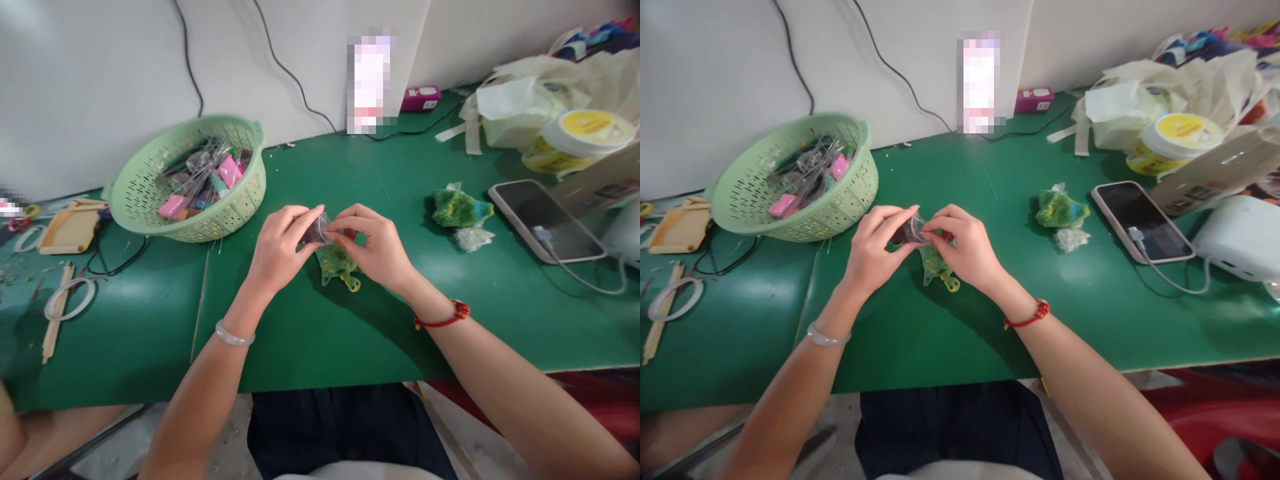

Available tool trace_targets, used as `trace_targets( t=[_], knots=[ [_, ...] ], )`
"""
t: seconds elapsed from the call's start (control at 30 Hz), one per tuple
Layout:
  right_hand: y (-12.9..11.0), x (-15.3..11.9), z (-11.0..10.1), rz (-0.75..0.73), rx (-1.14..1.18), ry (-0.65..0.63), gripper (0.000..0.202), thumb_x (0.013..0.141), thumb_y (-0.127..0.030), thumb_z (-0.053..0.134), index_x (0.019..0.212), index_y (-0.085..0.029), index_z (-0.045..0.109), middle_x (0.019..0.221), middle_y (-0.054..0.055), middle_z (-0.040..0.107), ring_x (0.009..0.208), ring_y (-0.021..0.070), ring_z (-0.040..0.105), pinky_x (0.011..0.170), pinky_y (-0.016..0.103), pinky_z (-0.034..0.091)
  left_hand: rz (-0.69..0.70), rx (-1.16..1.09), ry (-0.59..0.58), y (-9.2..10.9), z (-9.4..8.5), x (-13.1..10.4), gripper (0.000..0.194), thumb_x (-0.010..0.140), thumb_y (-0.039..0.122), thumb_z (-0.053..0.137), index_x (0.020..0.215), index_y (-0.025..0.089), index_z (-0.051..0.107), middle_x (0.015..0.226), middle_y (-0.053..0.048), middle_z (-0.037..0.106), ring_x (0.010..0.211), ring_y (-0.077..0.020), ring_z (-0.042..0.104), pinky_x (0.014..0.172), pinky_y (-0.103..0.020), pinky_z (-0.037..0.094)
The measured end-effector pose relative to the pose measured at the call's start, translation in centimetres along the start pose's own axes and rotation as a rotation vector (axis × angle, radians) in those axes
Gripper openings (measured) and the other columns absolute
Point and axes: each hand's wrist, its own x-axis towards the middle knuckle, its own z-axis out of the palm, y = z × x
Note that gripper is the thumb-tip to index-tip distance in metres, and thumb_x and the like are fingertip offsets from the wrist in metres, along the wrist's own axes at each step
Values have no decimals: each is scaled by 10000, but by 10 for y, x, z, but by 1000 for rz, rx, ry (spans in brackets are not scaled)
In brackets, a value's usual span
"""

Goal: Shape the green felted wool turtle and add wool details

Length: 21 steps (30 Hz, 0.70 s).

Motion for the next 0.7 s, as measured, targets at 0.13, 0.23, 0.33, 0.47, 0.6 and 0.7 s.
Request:
trace_targets(
  t=[0.13,0.23,0.33,0.47,0.6,0.7],
  knots=[
    [-1,1,-1,51,58,28,74,884,-246,750,853,-233,817,967,61,700,730,154,567,648,323,512,36,-11,9,-1,-2,0,487,947,205,746,1414,243,614,1193,-88,711,1113,-236,698,975,-386,568],
    [-5,3,-2,139,130,50,78,867,-279,764,836,-241,825,965,63,712,754,164,588,645,326,508,19,5,-1,-6,-3,0,511,939,189,750,1427,242,609,1201,-95,707,1128,-246,691,998,-403,562],
    [-9,5,-4,232,245,94,92,840,-317,790,817,-238,830,956,62,731,760,164,596,654,328,497,-53,20,-10,-18,-2,-2,564,907,202,792,1437,244,606,1207,-92,699,1137,-253,689,1005,-408,567],
    [-10,7,-6,353,423,150,135,789,-375,852,798,-241,837,900,38,748,677,121,524,646,310,452,-200,-5,-42,-38,0,-5,631,861,227,843,1449,227,613,1229,-89,680,1147,-260,684,1028,-420,571],
    [-10,7,-7,452,589,135,225,750,-465,886,804,-250,849,925,35,776,649,103,492,643,299,453,-317,-13,-111,-46,0,-6,628,851,226,852,1438,192,630,1266,-104,678,1172,-276,682,1067,-437,558],
    [-12,7,-9,508,663,105,268,729,-499,904,830,-256,857,1001,44,797,659,102,499,648,296,472,-364,-4,-175,-44,0,-6,632,849,215,853,1440,179,632,1262,-113,686,1163,-289,689,1064,-453,558]
  ],
)
